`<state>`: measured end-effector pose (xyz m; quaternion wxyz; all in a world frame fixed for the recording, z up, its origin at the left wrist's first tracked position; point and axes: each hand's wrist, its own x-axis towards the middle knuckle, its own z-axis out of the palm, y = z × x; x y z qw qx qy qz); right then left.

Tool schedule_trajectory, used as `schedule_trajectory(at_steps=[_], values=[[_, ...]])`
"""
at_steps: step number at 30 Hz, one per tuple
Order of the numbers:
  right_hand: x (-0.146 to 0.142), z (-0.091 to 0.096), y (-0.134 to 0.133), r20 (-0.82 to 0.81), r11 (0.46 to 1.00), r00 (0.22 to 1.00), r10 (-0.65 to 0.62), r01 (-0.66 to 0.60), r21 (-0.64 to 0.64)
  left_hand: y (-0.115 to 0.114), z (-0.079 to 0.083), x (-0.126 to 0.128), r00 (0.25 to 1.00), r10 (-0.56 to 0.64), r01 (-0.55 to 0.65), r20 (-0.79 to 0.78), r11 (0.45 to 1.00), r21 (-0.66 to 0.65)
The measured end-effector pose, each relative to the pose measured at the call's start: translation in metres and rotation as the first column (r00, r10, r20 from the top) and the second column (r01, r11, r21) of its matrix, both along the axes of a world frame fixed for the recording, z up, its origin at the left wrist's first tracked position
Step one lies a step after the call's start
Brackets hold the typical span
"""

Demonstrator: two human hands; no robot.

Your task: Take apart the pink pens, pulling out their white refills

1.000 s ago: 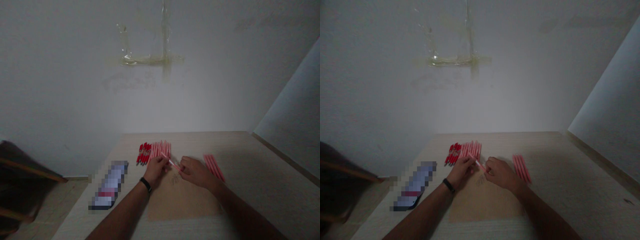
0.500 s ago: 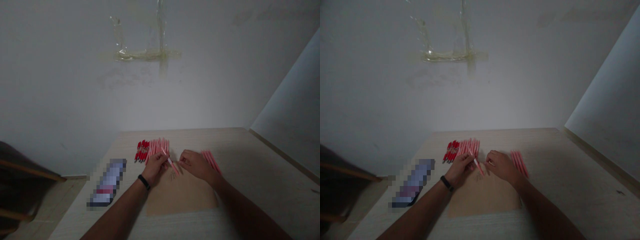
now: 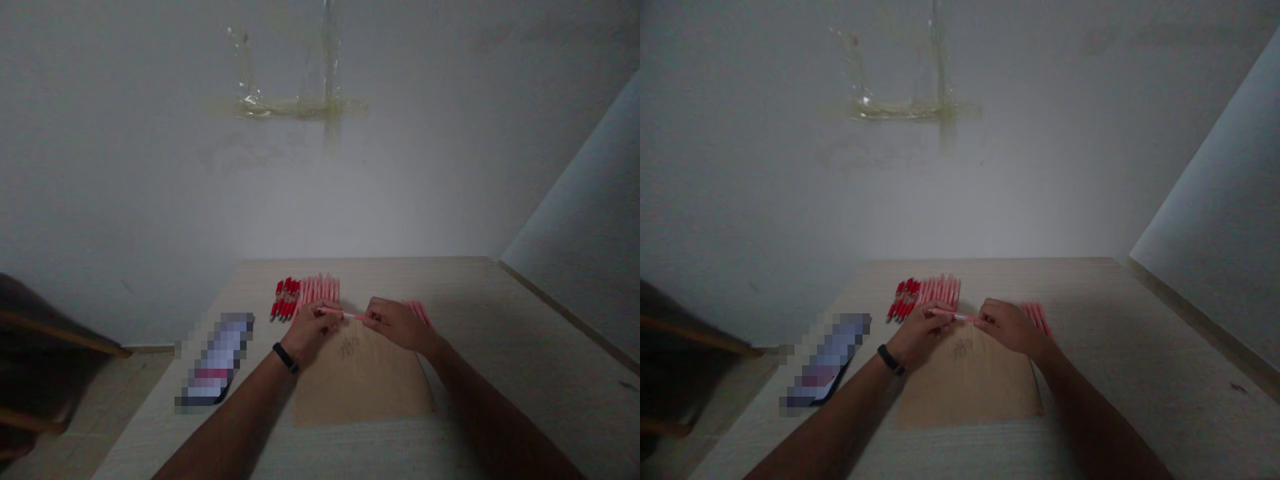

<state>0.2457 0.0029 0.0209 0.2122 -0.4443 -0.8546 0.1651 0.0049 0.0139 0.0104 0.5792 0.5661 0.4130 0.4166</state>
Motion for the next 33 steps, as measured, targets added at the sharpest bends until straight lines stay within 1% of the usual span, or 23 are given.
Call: schedule_trajectory(at_steps=[2, 4, 6, 8, 11, 14, 17, 21, 27, 30, 33], values=[[0.004, 0.001, 0.001, 0.007, 1.000, 1.000, -0.015, 0.015, 0.005, 0.000, 0.004, -0.004, 0.978, -0.018, 0.049, -0.206, 0.988, 0.146], [0.005, 0.000, 0.002, 0.020, 1.000, 1.000, -0.022, 0.022, 0.002, -0.001, 0.008, -0.006, 0.911, 0.008, 0.127, -0.413, 0.946, 0.299], [0.004, -0.002, 0.002, 0.033, 1.000, 0.999, -0.021, 0.021, -0.002, -0.003, 0.011, -0.006, 0.817, 0.053, 0.211, -0.574, 0.899, 0.384], [0.002, -0.005, 0.001, 0.043, 1.000, 0.999, -0.009, 0.009, -0.006, -0.006, 0.013, -0.005, 0.750, 0.096, 0.260, -0.654, 0.867, 0.425], [-0.003, -0.007, -0.002, 0.057, 1.000, 0.998, 0.003, -0.003, -0.006, -0.008, 0.013, -0.004, 0.708, 0.118, 0.306, -0.696, 0.837, 0.453], [-0.005, -0.006, -0.004, 0.069, 1.000, 0.998, 0.000, 0.001, -0.005, -0.007, 0.012, -0.004, 0.693, 0.139, 0.322, -0.707, 0.817, 0.478], [-0.005, -0.006, -0.004, 0.095, 1.000, 0.996, 0.003, -0.004, 0.003, -0.006, 0.011, -0.004, 0.679, 0.166, 0.322, -0.716, 0.808, 0.493], [-0.004, -0.011, -0.002, 0.179, 0.996, 0.984, 0.018, -0.033, 0.083, -0.005, 0.011, -0.004, 0.639, 0.196, 0.334, -0.744, 0.801, 0.498], [-0.007, -0.016, 0.003, 0.302, 0.992, 0.951, -0.070, 0.036, 0.119, -0.006, 0.009, -0.002, 0.555, 0.198, 0.388, -0.808, 0.797, 0.462], [-0.008, -0.015, 0.002, 0.301, 0.989, 0.951, -0.067, 0.023, 0.146, -0.006, 0.009, -0.003, 0.524, 0.192, 0.390, -0.830, 0.811, 0.435], [-0.007, -0.013, 0.001, 0.255, 0.987, 0.966, -0.040, 0.000, 0.158, -0.006, 0.008, -0.004, 0.545, 0.191, 0.377, -0.816, 0.814, 0.442]])
